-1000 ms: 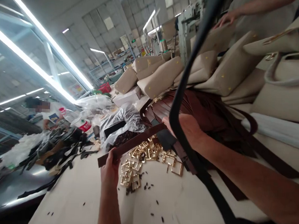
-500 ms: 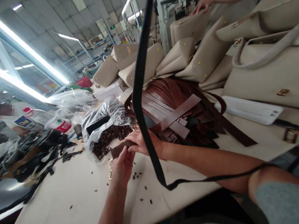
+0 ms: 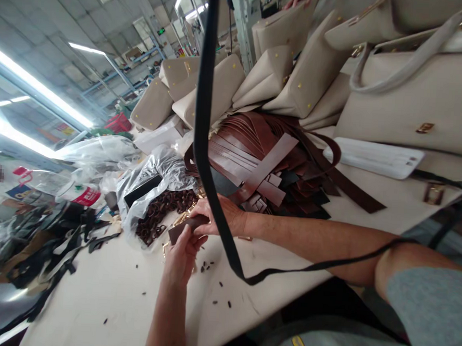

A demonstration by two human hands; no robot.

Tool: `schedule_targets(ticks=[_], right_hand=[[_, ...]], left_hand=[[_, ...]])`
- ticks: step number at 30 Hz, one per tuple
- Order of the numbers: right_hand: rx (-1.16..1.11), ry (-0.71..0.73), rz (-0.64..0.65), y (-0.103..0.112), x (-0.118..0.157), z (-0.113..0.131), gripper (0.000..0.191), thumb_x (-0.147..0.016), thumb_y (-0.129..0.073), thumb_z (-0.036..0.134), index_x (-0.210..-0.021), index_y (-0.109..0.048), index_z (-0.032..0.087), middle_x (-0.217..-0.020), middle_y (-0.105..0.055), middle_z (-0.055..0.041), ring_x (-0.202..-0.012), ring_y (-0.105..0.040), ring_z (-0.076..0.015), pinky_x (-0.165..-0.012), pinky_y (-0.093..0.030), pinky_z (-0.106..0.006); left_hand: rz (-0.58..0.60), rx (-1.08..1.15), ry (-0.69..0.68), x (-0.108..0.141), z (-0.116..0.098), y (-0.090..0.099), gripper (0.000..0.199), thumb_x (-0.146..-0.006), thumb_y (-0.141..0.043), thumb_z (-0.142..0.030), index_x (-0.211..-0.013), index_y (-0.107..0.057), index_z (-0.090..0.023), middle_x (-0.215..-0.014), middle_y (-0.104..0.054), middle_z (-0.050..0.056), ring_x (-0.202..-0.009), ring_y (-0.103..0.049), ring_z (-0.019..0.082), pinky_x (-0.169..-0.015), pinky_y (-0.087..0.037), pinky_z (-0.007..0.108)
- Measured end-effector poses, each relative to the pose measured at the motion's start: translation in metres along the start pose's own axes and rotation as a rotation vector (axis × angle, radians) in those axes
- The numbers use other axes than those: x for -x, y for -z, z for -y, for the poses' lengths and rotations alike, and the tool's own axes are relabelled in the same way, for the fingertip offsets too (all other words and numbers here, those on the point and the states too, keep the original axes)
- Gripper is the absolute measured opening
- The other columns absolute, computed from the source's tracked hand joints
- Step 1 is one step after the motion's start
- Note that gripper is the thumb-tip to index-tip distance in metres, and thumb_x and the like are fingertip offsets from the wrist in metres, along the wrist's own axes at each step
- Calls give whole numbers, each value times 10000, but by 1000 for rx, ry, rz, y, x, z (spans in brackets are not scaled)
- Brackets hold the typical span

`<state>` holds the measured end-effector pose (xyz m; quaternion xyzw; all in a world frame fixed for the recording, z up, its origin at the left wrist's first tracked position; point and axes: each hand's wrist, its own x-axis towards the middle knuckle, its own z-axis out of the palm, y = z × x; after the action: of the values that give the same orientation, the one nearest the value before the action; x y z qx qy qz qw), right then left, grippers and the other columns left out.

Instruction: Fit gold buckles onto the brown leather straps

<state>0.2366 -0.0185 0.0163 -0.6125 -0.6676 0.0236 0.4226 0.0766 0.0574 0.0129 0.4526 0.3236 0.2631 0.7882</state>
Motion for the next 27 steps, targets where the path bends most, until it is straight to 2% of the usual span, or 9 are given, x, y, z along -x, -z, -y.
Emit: schedule_targets(ticks=[3, 5, 9, 12, 16, 21, 24, 27], right_hand=[[5, -15, 4, 2, 1, 1, 316, -767, -761, 315, -1033, -691, 159, -979, -712, -49, -953, -639, -212, -930, -450, -365], [3, 10, 2, 1, 2, 0, 337, -784, -748, 324, -1073, -685, 162, -1011, -719, -54, -974, -637, -213, -953, -441, -368], [-4, 82, -20, -2, 6, -3, 364, -834, -717, 363, -1144, -671, 178, -1082, -724, -64, -1026, -634, -225, -991, -424, -394], [-42, 122, -38, -2, 6, -1, 347, -853, -700, 349, -1168, -662, 207, -1136, -720, -52, -1058, -632, -216, -1009, -415, -388], [-65, 121, -38, -1, 4, 5, 334, -825, -739, 361, -1118, -681, 211, -1094, -733, -39, -1034, -640, -206, -988, -422, -352], [61, 193, -21, -1, 5, 7, 324, -842, -724, 371, -1092, -679, 170, -1002, -734, -52, -952, -639, -211, -915, -431, -338], [144, 229, -18, -1, 5, 8, 268, -866, -693, 360, -1030, -686, 148, -947, -725, -51, -911, -635, -210, -858, -429, -324], [210, 217, 6, 1, 5, 10, 225, -899, -651, 361, -978, -696, 155, -890, -717, -41, -860, -626, -197, -804, -423, -312]], left_hand=[[-103, -55, -15, -2, -8, 9, 470, -642, -869, -379, -1022, -711, -154, -889, -768, 73, -710, -732, 171, -661, -573, 253], [-123, -71, -14, -3, -11, 10, 470, -608, -885, -364, -987, -710, -149, -863, -763, 63, -683, -723, 160, -630, -560, 233], [-95, -37, -3, -1, -10, 7, 438, -595, -892, -348, -951, -715, -164, -877, -761, 53, -712, -725, 163, -631, -559, 234], [-36, -33, -22, 2, -10, 4, 403, -638, -873, -340, -974, -726, -173, -944, -765, 70, -809, -738, 191, -705, -573, 262], [39, -68, -53, 4, -12, 5, 381, -671, -855, -327, -1004, -746, -176, -1032, -762, 94, -931, -729, 209, -786, -574, 265], [9, -82, -59, 2, -12, 14, 277, -684, -842, -403, -845, -772, -189, -933, -772, 77, -852, -726, 187, -751, -586, 258], [-3, -79, -57, 0, -11, 18, 343, -706, -807, -487, -839, -768, -173, -905, -770, 96, -829, -728, 213, -719, -596, 297], [-8, -147, -108, 1, -13, 19, 386, -742, -773, -517, -863, -749, -151, -879, -761, 92, -794, -724, 199, -691, -583, 277]])
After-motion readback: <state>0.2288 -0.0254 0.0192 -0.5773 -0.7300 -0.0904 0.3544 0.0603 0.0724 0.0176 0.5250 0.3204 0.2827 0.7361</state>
